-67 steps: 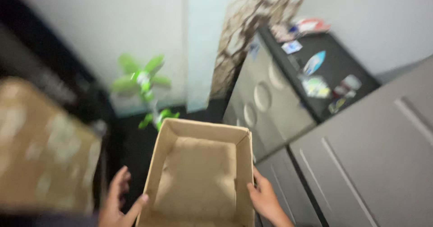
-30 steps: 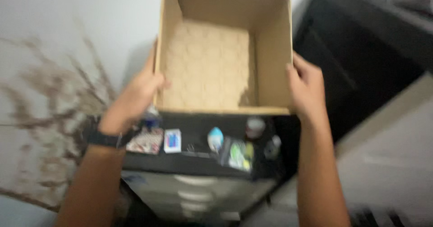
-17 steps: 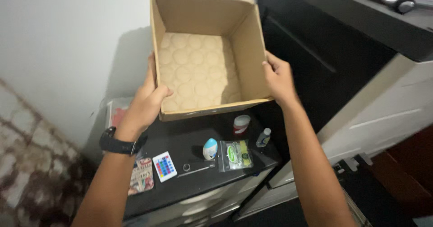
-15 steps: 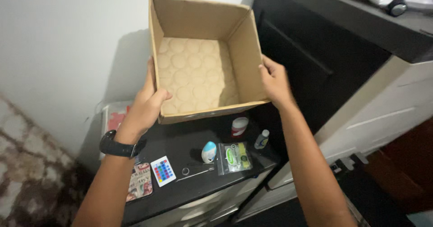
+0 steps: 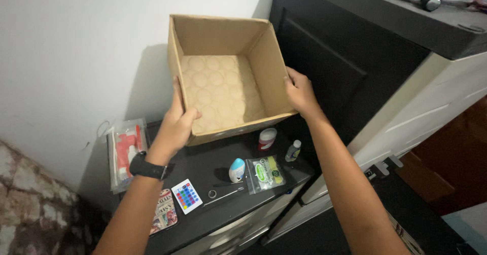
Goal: The person places a cardboard box on a dresser and packs various items into it. They handle a blue garment, small bottles, a pen, and several pairs of socks, placing each into the box one by one.
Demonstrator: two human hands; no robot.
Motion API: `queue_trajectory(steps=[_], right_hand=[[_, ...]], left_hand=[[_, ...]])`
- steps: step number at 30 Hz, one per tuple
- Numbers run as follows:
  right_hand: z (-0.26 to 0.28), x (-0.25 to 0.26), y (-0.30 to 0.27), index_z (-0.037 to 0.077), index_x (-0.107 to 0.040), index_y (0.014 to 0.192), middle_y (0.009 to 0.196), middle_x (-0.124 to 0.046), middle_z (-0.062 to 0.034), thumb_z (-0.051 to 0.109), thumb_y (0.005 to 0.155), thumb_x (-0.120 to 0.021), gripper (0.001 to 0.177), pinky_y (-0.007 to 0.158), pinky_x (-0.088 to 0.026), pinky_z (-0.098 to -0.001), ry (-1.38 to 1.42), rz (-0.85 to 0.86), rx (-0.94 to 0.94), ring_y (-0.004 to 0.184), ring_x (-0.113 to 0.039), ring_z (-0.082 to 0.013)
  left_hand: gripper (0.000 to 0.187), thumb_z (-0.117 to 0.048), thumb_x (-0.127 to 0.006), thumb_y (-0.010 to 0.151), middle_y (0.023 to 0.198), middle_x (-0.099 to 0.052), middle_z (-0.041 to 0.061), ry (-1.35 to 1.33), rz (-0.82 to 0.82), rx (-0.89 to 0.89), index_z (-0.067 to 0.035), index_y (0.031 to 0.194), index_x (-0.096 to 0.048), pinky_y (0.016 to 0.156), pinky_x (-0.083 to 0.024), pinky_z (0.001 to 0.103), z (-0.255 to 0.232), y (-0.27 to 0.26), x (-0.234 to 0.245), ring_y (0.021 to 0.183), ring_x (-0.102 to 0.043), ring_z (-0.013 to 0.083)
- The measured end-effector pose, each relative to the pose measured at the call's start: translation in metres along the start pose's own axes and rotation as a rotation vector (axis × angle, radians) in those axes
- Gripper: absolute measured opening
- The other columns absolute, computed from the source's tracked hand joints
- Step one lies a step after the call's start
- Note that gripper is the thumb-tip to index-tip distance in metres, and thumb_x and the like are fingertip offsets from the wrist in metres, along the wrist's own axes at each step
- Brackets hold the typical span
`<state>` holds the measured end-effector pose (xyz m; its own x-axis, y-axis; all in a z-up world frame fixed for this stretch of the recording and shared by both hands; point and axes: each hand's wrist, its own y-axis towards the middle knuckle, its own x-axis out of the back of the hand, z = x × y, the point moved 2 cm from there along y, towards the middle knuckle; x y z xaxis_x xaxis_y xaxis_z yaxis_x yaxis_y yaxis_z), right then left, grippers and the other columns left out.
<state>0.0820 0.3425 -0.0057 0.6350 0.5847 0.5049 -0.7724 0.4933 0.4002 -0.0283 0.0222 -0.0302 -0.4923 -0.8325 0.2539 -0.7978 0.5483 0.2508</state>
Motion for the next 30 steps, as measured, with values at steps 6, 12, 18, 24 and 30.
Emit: queue_trajectory(steps=[6,12,18,24,30], right_hand=[[-0.012,-0.002,-0.001,0.007,-0.063,0.135,0.117,-0.075,-0.0134,0.014,0.101,-0.050,0.038,0.091,-0.053,-0.0359,-0.036,0.010,-0.067,0.107,-0.072,-0.0234],[-0.046,-0.015,0.000,0.003,-0.066,0.130,0.114,-0.077,-0.0126,0.015,0.103,-0.054,0.032,0.088,-0.056,-0.0325,0.054,0.011,0.031,0.102,-0.074,-0.0195],[-0.068,-0.024,0.004,0.001,-0.068,0.126,0.110,-0.079,-0.0124,0.010,0.100,-0.055,0.031,0.083,-0.057,-0.0303,0.034,0.004,0.035,0.098,-0.075,-0.0163],[-0.073,-0.021,0.003,0.002,-0.070,0.123,0.107,-0.077,-0.0174,0.011,0.096,-0.060,0.030,0.082,-0.058,-0.0332,-0.087,-0.052,-0.009,0.097,-0.078,-0.0226],[-0.050,-0.020,0.002,0.002,-0.074,0.110,0.097,-0.075,-0.0211,0.012,0.090,-0.067,0.024,0.078,-0.059,-0.0401,-0.277,-0.133,0.081,0.091,-0.076,-0.0327]], left_hand=[[0.092,-0.014,-0.049,0.088,0.156,-0.046,0.020,-0.113,0.027,-0.020,-0.008,0.163,0.004,0.100,-0.050,0.032,0.012,-0.007,-0.009,0.112,-0.066,0.0258],[0.094,-0.012,-0.050,0.086,0.154,-0.048,0.020,-0.101,0.008,0.029,-0.008,0.164,0.002,0.098,-0.051,0.033,0.034,-0.015,-0.014,0.114,-0.065,0.0256],[0.092,-0.016,-0.047,0.088,0.153,-0.049,0.018,-0.156,0.037,0.123,-0.010,0.163,0.006,0.099,-0.049,0.032,0.037,-0.015,-0.021,0.113,-0.065,0.0256],[0.087,-0.020,-0.044,0.091,0.159,-0.043,0.015,-0.204,0.041,0.165,-0.010,0.164,0.002,0.104,-0.045,0.030,0.045,-0.012,-0.026,0.127,-0.057,0.0231],[0.091,-0.016,-0.048,0.086,0.164,-0.035,0.017,-0.183,0.015,0.077,-0.007,0.164,-0.001,0.113,-0.035,0.030,0.052,-0.009,-0.027,0.144,-0.043,0.0241]])
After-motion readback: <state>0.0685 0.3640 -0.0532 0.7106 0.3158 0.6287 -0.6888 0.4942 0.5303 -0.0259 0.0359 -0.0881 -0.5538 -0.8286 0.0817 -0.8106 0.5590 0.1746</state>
